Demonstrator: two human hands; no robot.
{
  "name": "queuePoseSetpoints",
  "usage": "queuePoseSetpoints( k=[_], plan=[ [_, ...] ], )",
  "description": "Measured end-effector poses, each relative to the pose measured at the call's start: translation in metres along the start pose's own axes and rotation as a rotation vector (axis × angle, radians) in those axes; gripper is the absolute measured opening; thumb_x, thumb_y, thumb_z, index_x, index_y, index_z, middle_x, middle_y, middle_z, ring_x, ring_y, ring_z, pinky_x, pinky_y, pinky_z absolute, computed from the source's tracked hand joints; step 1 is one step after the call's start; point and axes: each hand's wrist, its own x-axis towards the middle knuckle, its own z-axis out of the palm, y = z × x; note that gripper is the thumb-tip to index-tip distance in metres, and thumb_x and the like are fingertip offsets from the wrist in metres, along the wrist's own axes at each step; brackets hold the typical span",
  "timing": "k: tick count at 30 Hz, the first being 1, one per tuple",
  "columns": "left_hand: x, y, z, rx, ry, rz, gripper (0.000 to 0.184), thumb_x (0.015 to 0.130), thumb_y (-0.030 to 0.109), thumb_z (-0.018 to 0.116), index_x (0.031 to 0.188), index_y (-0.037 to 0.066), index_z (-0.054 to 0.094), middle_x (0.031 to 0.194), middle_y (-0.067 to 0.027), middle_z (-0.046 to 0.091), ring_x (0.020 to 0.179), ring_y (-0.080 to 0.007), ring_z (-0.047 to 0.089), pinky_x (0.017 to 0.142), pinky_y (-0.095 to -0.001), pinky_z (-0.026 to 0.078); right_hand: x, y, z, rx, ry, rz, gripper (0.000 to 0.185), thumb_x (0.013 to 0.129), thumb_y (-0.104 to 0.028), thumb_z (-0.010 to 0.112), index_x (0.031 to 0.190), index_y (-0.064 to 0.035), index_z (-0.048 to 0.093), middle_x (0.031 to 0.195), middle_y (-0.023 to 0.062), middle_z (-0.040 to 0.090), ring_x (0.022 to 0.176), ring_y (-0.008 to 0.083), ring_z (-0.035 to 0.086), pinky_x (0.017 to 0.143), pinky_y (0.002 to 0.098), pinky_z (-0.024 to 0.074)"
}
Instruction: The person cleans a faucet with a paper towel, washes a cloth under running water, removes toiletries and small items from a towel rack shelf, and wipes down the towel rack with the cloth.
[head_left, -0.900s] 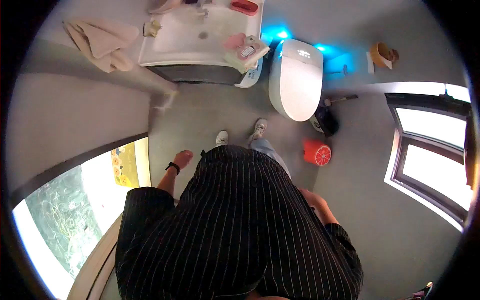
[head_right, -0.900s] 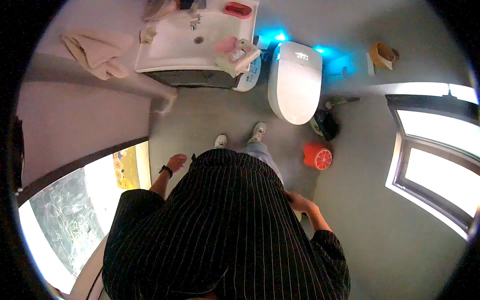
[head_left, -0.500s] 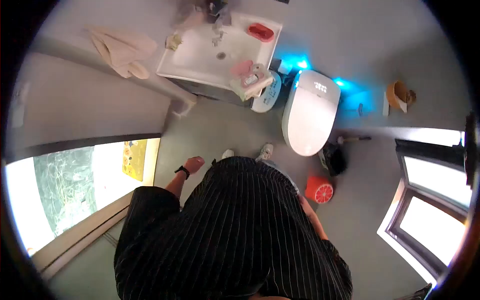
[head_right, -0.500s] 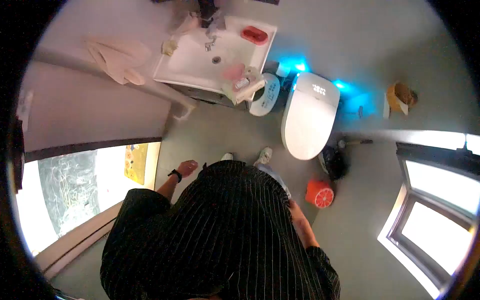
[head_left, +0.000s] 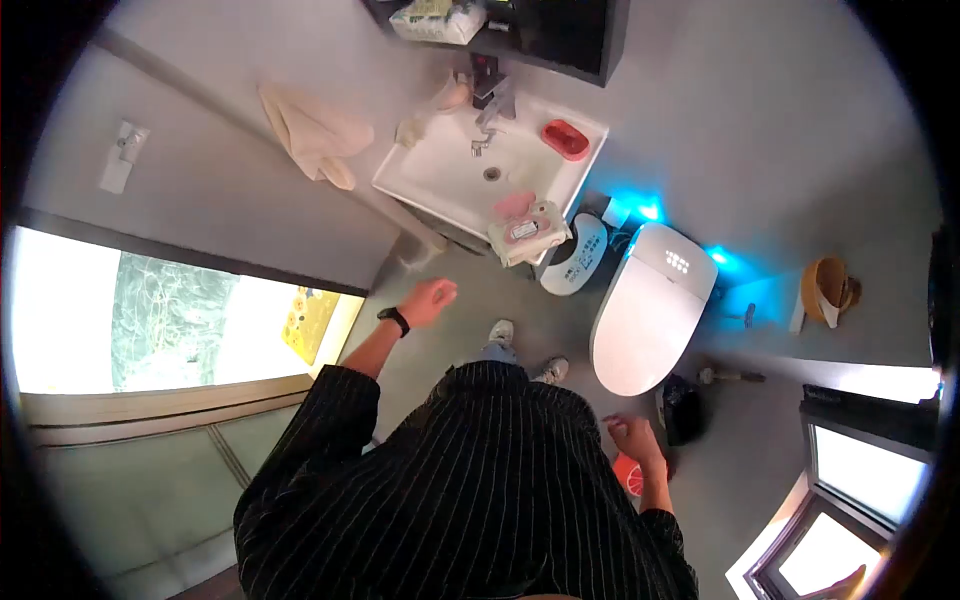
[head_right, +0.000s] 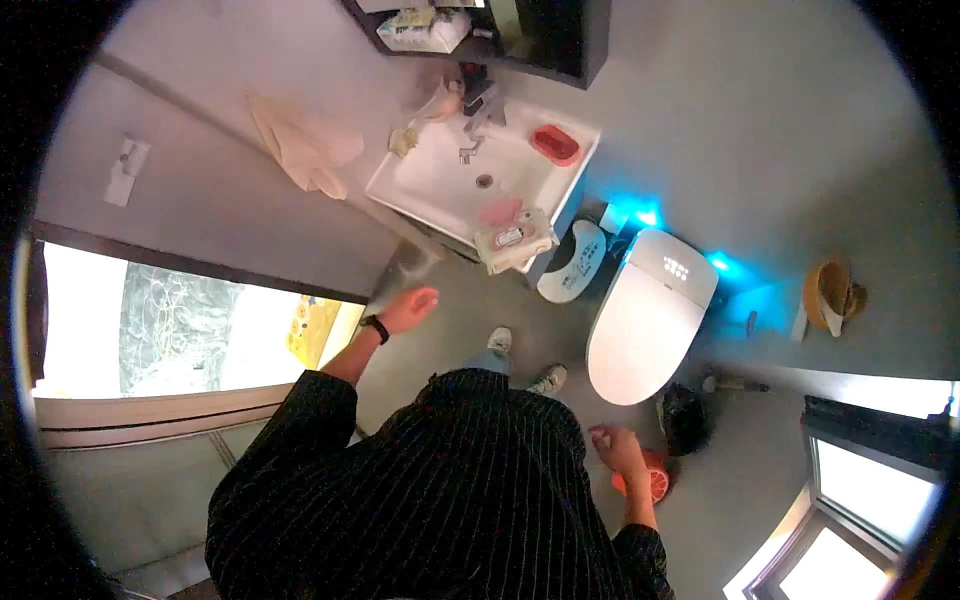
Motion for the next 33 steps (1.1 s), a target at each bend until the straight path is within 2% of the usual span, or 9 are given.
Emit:
queuePoseSetpoints(
  k=[4,9,13,16,19,21,26,28,33],
  plan=[
    [0.076,0.072,-0.063,0.308,0.164,0.046,0.033,0.096,0.031,0.064,0.119,0.007,0.064,0.107,-0.0134,0.067,0.084,-0.0264,0.065,0.075,-0.0377,0.053,0.03,0.011,-0.009,0.039,0.218,-0.062,0.029,0.088,-0.015,0.07,0.115,-0.0053,0.069,0.107,0.0158,0.072,0.087,0.0297,0.072,0.078,0.0401,0.0565],
    [0.196,0.1,-0.135,0.289,0.4,0.244,0.04,0.096,0.027,0.065,0.131,0.009,0.059,0.118,-0.0133,0.065,0.087,-0.0237,0.064,0.082,-0.0377,0.052,0.043,0.008,0.001,0.091,0.201,0.019,0.031,0.089,-0.014,0.069,0.118,-0.0041,0.068,0.111,0.0167,0.072,0.091,0.0296,0.072,0.08,0.0389,0.0567],
    [0.288,0.133,-0.2,0.497,0.569,0.309,0.037,0.095,0.029,0.064,0.125,0.007,0.062,0.118,-0.0161,0.066,0.092,-0.0304,0.067,0.084,-0.0415,0.053,0.038,0.016,0.02,0.152,0.205,0.108,0.035,0.089,-0.017,0.068,0.121,-0.0038,0.067,0.111,0.0185,0.072,0.094,0.032,0.072,0.082,0.0397,0.0565],
    [0.372,0.114,-0.249,0.499,0.612,0.209,0.04,0.096,0.034,0.062,0.126,0.007,0.062,0.119,-0.0165,0.067,0.102,-0.0328,0.066,0.091,-0.0429,0.051,0.047,0.01,0.012,0.169,0.2,0.192,0.036,0.089,-0.02,0.068,0.121,-0.0033,0.067,0.11,0.0195,0.072,0.096,0.0327,0.072,0.084,0.0408,0.0562],
    [0.421,0.123,-0.285,0.585,0.661,0.363,0.041,0.097,0.036,0.06,0.128,0.01,0.062,0.123,-0.0203,0.064,0.12,-0.0389,0.055,0.105,-0.0457,0.042,0.076,-0.012,-0.005,0.072,0.22,0.116,0.032,0.091,-0.013,0.069,0.12,-0.0021,0.067,0.111,0.0183,0.072,0.093,0.0252,0.072,0.079,0.0358,0.0577],
    [0.453,0.126,-0.302,0.575,0.62,0.319,0.041,0.097,0.036,0.059,0.13,0.012,0.061,0.132,-0.0226,0.059,0.126,-0.0394,0.051,0.108,-0.0467,0.039,0.113,-0.047,-0.031,0.064,0.223,0.082,0.035,0.091,-0.019,0.069,0.123,-0.0051,0.066,0.113,0.0191,0.07,0.096,0.0338,0.071,0.082,0.0403,0.0562],
    [0.506,0.118,-0.312,0.677,0.705,0.324,0.044,0.097,0.038,0.058,0.134,0.015,0.059,0.135,-0.0233,0.056,0.132,-0.0398,0.045,0.111,-0.0503,0.034,0.213,-0.148,-0.084,-0.149,0.216,-0.246,0.034,0.09,-0.021,0.07,0.122,-0.0088,0.065,0.108,0.0174,0.069,0.096,0.0348,0.068,0.084,0.0407,0.0545],
    [0.521,0.117,-0.316,0.671,0.712,0.236,0.048,0.093,0.036,0.06,0.137,0.017,0.058,0.149,-0.0221,0.044,0.137,-0.0422,0.038,0.114,-0.0497,0.031,0.254,-0.196,-0.101,-0.208,0.135,-0.344,0.037,0.09,-0.021,0.07,0.123,-0.0079,0.064,0.111,0.0177,0.068,0.102,0.0357,0.066,0.088,0.0423,0.0536],
    [0.535,0.112,-0.313,0.692,0.749,0.29,0.05,0.095,0.039,0.052,0.133,0.007,0.056,0.137,-0.0204,0.053,0.126,-0.0439,0.048,0.106,-0.0535,0.039,0.373,-0.298,-0.116,-0.301,0.082,-0.723,0.042,0.088,-0.019,0.068,0.128,-0.0054,0.06,0.122,0.019,0.063,0.114,0.0367,0.062,0.097,0.0433,0.0504]
  ],
)
